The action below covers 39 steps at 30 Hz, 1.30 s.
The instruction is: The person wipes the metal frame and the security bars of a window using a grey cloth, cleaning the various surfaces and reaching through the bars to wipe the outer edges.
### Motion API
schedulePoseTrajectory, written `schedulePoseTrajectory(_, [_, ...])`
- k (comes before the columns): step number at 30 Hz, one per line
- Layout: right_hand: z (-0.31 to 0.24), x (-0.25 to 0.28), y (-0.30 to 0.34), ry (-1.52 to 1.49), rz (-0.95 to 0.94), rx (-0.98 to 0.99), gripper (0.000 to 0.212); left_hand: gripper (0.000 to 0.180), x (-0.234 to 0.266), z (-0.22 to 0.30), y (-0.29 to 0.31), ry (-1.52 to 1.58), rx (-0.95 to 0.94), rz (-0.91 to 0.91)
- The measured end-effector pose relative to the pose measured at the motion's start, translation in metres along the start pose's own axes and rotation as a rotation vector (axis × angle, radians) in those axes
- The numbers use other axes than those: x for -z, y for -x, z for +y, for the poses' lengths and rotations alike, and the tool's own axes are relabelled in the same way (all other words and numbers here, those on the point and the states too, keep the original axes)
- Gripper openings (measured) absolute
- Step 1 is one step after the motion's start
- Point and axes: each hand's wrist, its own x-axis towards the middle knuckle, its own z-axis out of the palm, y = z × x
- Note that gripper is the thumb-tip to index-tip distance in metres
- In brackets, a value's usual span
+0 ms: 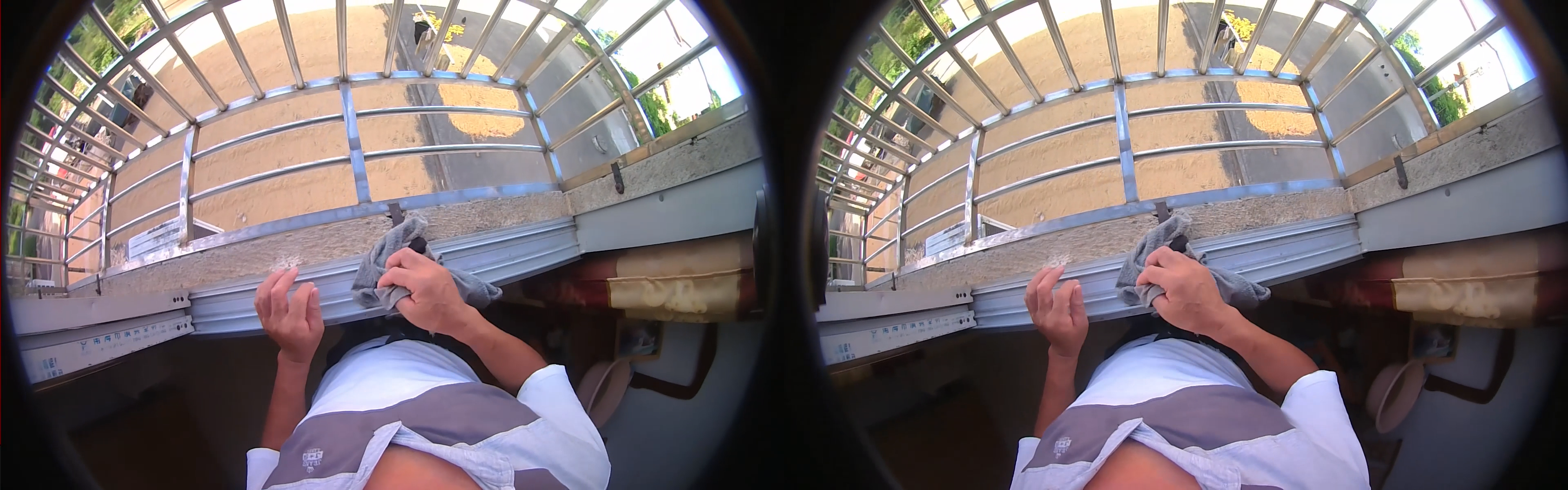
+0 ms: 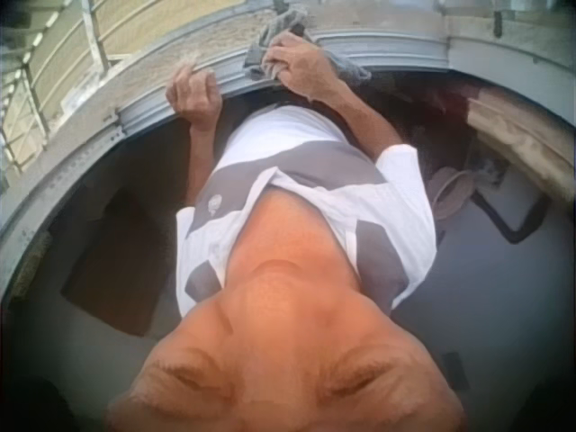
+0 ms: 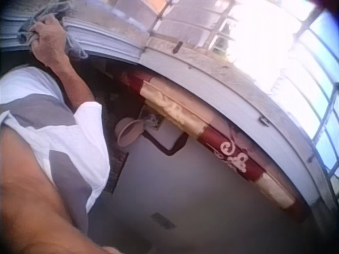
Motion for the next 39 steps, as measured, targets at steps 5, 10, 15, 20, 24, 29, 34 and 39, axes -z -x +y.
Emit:
schedulePoseTrajectory(5, [0.002, 0.014, -0.036, -0.843, -0.131, -0.250, 0.007, 0.011, -0.001, -0.001, 0.004, 0.023, 0.031, 0.039])
schedulePoseTrajectory(10, [-0.013, 0.071, -0.087, -1.357, 0.034, -0.267, 0.013, 0.010, 0.002, -0.001, 0.002, 0.188, 0.026, 0.123])
schedulePoseTrajectory(15, [-0.021, 0.094, -0.119, -0.955, 0.081, -0.090, 0.010, 0.011, 0.028, -0.031, 0.014, 0.116, 0.088, 0.240])
schedulePoseTrajectory(20, [0.031, 0.065, -0.147, 0.132, -0.168, -0.093, 0.021, 0.012, 0.033, -0.068, 0.025, -0.044, 0.190, 0.214])
schedulePoseTrajectory(24, [0.035, -0.025, -0.158, 0.305, -0.477, -0.032, 0.020, 0.013, 0.030, -0.062, 0.018, -0.035, 0.166, 0.205])
schedulePoseTrajectory(29, [-0.008, -0.119, -0.222, 0.133, -0.491, 0.028, 0.025, 0.014, 0.037, -0.063, 0.024, -0.036, 0.176, 0.180])
schedulePoseTrajectory(34, [-0.058, -0.219, -0.285, -0.461, -0.469, 0.098, 0.024, 0.014, 0.032, -0.066, 0.023, -0.040, 0.171, 0.189])
schedulePoseTrajectory(39, [-0.098, -0.168, -0.332, -1.210, -0.264, -0.251, 0.028, 0.014, 0.035, -0.070, 0.028, -0.014, 0.160, 0.190])
